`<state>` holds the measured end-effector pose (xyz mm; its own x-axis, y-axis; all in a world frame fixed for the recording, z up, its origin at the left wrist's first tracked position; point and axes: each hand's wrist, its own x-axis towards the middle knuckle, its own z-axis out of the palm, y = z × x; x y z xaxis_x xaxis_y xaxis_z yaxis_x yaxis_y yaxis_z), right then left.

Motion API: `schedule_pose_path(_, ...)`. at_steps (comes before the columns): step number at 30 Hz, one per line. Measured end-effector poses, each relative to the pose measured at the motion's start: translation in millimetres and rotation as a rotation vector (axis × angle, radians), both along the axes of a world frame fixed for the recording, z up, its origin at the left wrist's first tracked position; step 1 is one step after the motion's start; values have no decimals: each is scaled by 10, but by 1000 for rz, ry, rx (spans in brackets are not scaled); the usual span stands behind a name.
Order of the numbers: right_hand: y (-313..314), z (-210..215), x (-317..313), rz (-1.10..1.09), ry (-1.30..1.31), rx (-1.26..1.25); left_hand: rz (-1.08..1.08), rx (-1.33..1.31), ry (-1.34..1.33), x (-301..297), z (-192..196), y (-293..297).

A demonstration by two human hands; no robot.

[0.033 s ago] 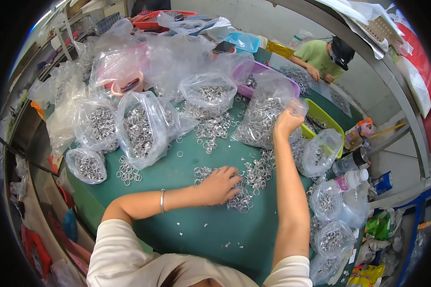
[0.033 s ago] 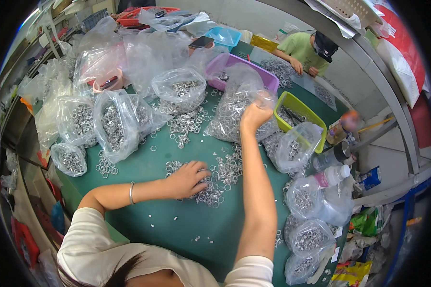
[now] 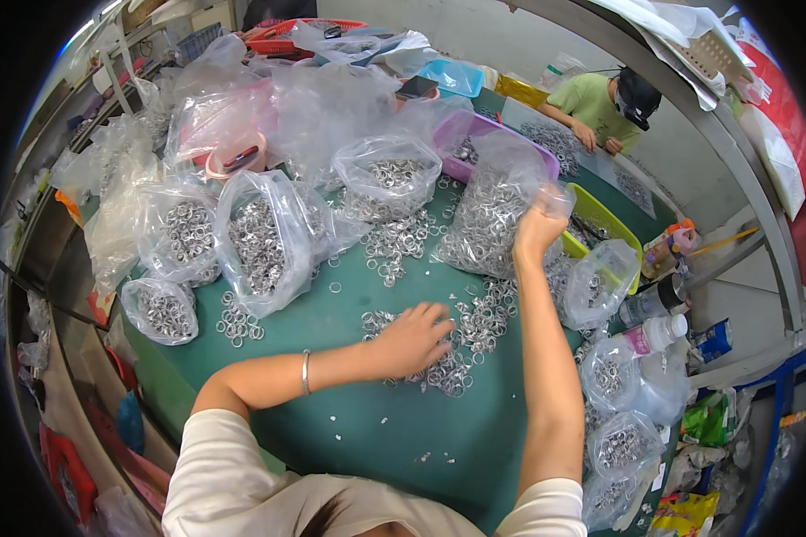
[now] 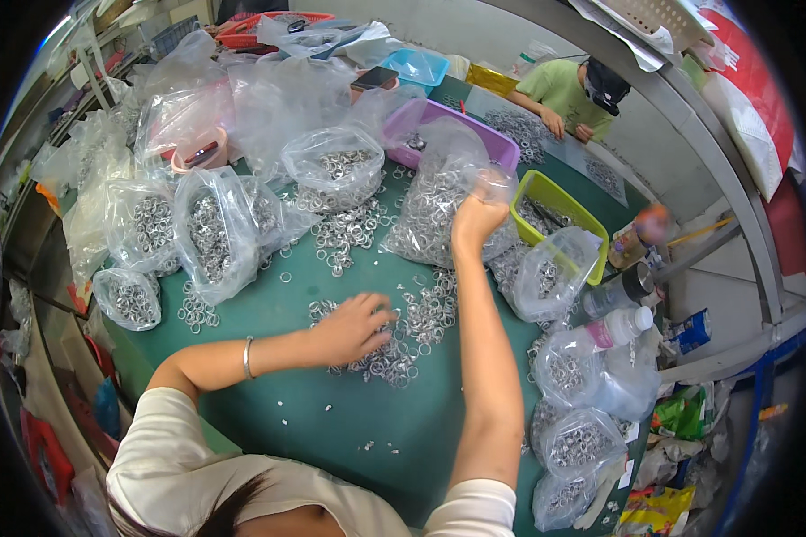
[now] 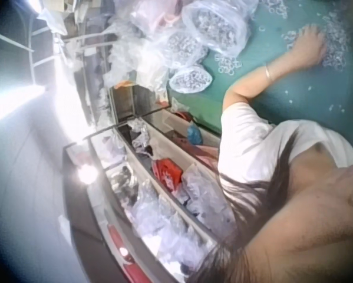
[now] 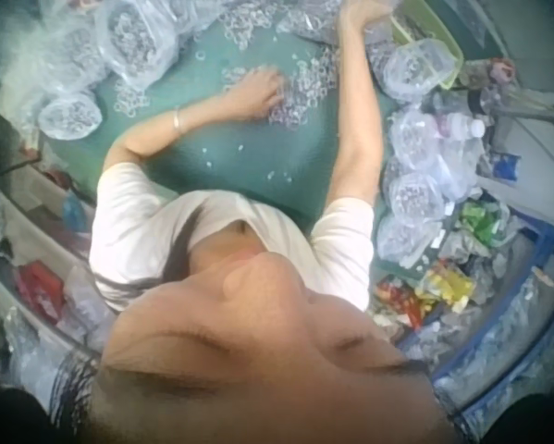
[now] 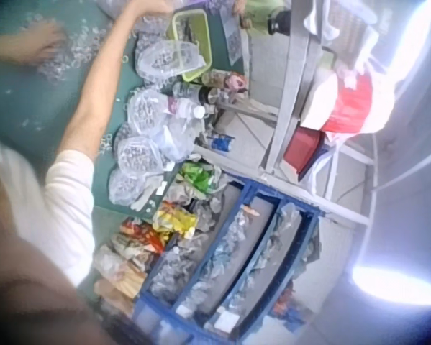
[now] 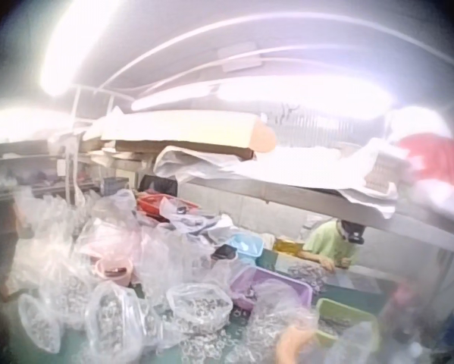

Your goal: The person sorts small metal rings on a green surface by hand, picking them up individually or in small clusters and placing them into clear plastic bags.

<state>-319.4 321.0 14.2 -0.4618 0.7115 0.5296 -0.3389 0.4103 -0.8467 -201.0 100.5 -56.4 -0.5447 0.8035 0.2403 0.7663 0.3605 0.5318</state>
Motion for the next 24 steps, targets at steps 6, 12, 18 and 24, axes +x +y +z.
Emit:
schedule_pose_path(6, -60, -259, 805, -2, -95, 316, 244, 87, 145, -620, -135, 306)
schedule_pose_path(12, 44, -1000, 1264, 161, -673, 365, -20, 134, -119, -606, -327, 524)
schedule_pose_path(18, -243, -1156, 1547, 385, -642, 554, -200, -42, -106, -321, -378, 215)
schedule_pose_path(24, -660, -885, 2176, 477, -700, 610, -320, 93, 45, 58, -178, -263)
